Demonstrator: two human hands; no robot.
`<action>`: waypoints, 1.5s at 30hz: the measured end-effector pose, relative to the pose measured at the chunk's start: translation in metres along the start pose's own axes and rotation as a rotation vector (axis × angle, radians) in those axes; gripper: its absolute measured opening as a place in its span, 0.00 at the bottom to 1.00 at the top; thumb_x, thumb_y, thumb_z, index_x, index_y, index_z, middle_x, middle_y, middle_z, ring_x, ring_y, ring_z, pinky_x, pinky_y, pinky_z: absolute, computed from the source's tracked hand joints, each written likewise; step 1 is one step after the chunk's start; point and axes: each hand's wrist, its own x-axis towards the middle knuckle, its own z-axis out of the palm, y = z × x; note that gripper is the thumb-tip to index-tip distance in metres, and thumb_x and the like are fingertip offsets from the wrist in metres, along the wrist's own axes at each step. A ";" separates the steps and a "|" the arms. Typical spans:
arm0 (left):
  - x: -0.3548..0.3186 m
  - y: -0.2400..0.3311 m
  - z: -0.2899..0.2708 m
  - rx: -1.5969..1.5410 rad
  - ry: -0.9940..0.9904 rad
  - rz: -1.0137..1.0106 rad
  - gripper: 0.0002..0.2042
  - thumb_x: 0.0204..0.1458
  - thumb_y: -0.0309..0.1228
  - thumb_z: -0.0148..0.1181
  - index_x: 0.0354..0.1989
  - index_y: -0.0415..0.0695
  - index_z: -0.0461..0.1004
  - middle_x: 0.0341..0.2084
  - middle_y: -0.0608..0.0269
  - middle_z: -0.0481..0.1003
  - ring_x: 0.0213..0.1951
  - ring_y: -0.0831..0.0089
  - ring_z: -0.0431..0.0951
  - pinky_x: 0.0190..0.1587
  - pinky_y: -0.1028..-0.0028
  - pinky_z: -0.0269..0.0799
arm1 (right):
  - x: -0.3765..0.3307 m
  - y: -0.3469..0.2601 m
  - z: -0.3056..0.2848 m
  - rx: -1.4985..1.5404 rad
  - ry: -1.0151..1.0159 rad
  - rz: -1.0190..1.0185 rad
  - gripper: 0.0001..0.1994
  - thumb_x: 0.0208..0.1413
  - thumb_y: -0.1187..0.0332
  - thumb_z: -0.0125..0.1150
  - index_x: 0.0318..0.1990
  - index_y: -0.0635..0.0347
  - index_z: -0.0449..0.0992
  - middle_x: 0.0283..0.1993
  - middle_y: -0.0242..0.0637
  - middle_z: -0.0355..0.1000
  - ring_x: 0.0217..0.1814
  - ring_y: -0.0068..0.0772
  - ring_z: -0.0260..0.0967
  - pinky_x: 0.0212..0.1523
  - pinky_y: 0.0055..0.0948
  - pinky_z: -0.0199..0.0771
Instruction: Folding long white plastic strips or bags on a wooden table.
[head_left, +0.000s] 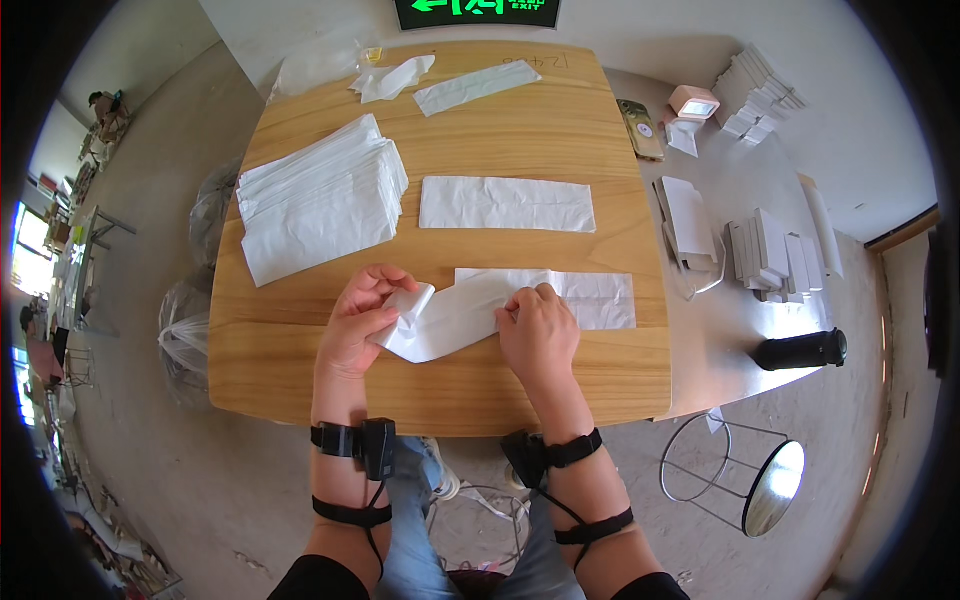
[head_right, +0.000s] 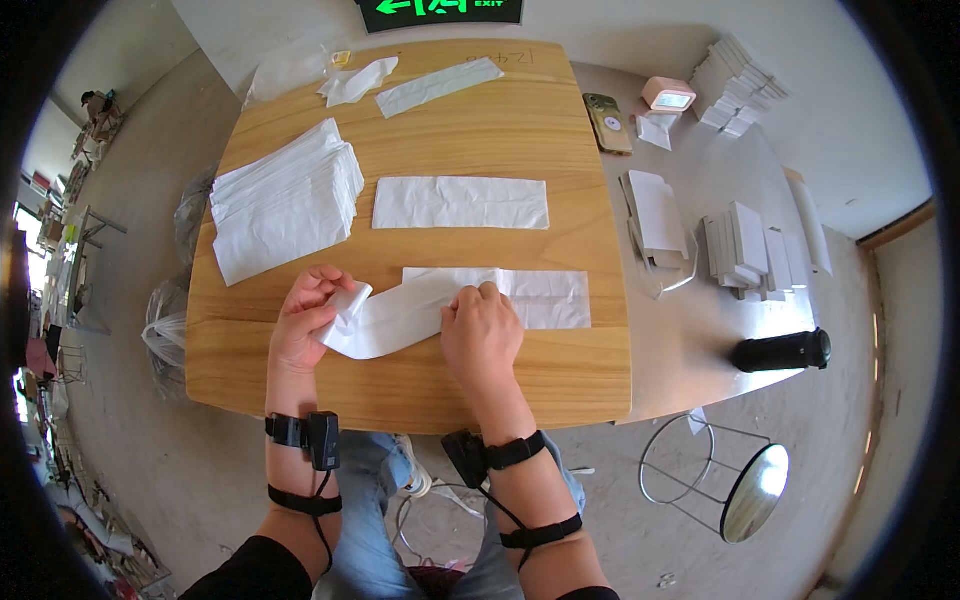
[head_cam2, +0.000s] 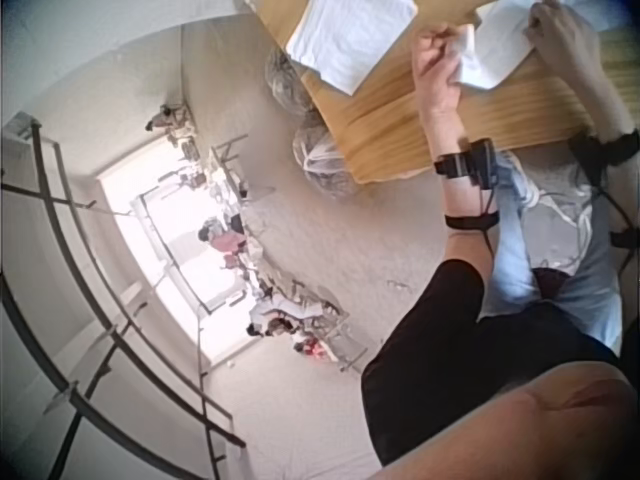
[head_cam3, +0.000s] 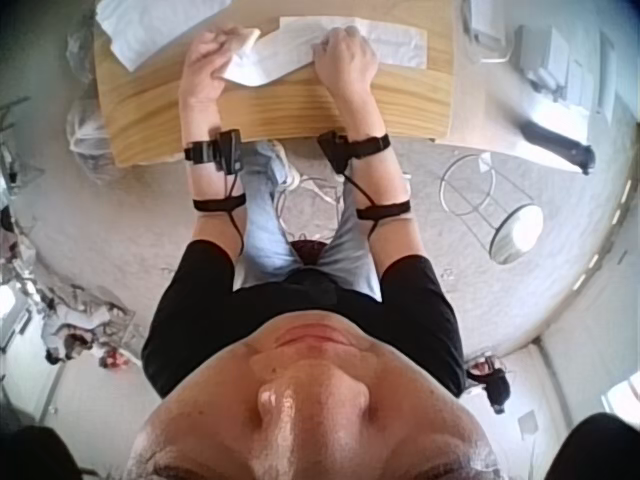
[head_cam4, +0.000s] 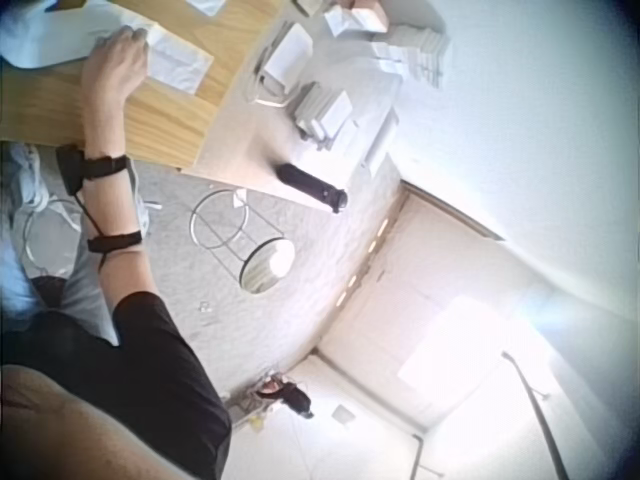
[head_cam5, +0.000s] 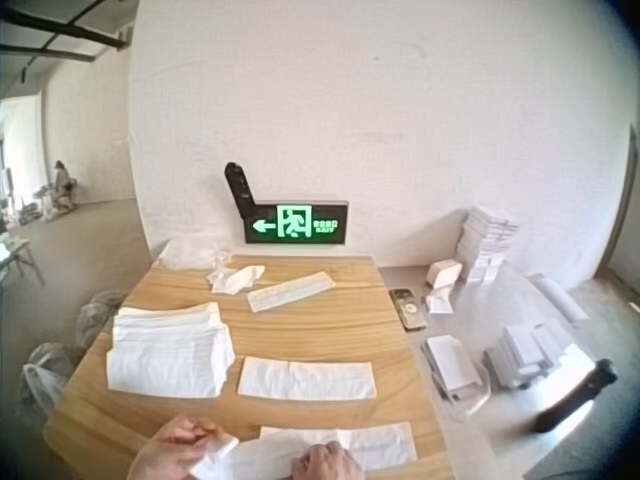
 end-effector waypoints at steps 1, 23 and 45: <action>0.000 0.000 0.000 0.003 0.005 0.007 0.22 0.46 0.16 0.53 0.52 0.40 0.69 0.46 0.56 0.74 0.51 0.69 0.74 0.56 0.71 0.67 | 0.000 0.001 0.001 0.008 0.006 -0.004 0.09 0.43 0.66 0.71 0.28 0.56 0.75 0.31 0.34 0.72 0.37 0.41 0.73 0.35 0.37 0.73; 0.006 -0.009 -0.019 1.128 0.456 0.028 0.23 0.43 0.14 0.50 0.52 0.41 0.72 0.48 0.63 0.71 0.40 0.74 0.72 0.40 0.77 0.69 | -0.001 0.031 -0.028 0.299 -0.100 0.327 0.12 0.50 0.70 0.65 0.40 0.58 0.68 0.28 0.39 0.76 0.31 0.43 0.75 0.32 0.38 0.72; 0.028 -0.077 0.076 1.169 -0.093 0.337 0.15 0.48 0.19 0.64 0.45 0.39 0.74 0.49 0.55 0.74 0.51 0.55 0.74 0.50 0.65 0.74 | 0.000 0.033 -0.027 0.519 -0.141 0.348 0.16 0.48 0.76 0.66 0.44 0.64 0.69 0.29 0.39 0.74 0.30 0.33 0.72 0.34 0.31 0.72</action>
